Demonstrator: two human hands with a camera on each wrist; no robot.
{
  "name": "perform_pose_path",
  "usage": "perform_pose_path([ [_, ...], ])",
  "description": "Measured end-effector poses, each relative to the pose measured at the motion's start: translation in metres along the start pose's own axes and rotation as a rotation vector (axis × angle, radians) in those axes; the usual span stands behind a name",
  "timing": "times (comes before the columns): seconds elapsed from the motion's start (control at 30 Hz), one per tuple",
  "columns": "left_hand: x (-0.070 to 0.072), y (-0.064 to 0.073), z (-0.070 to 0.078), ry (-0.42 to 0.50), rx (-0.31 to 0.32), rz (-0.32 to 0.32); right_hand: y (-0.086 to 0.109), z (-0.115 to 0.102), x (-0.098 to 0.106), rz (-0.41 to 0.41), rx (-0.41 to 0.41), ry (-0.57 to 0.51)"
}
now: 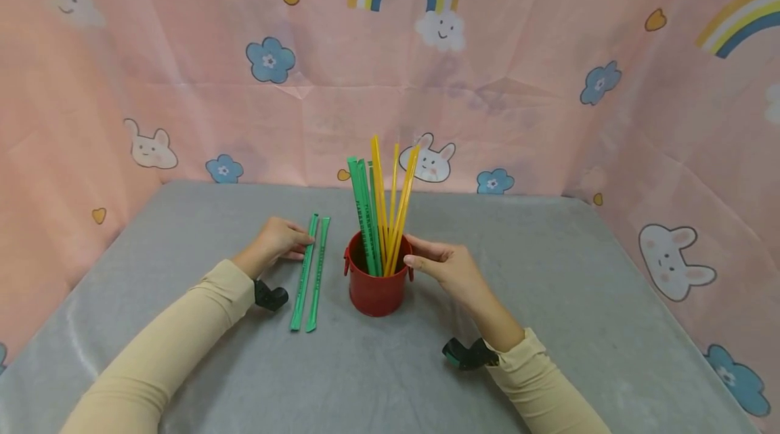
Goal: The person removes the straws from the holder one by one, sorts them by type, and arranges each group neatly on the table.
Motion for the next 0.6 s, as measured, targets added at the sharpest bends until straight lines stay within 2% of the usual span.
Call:
perform_pose_path([
  [0.2, 0.0007, 0.0022, 0.0003, -0.025, 0.015, 0.018, 0.0011, -0.0008, -0.0012, -0.005, -0.004, -0.012],
  [0.47, 0.0029, 0.0003, 0.0041, -0.172, -0.031, 0.066, 0.0017, -0.0037, -0.0015, -0.002, 0.007, -0.019],
  [0.6, 0.0030, -0.0001, 0.0055, -0.215, -0.037, 0.083, 0.0026, -0.0044, -0.0015, -0.001, 0.009, -0.015],
])
Point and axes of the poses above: each hand's wrist, its own y-axis away from the middle knuckle, its own x-axis out of the back of the hand, z = x × y, the point moved 8 cm from there along -y, towards the middle knuckle, and after that the axes turned 6 degrees about -y, right-handed, at the moved point
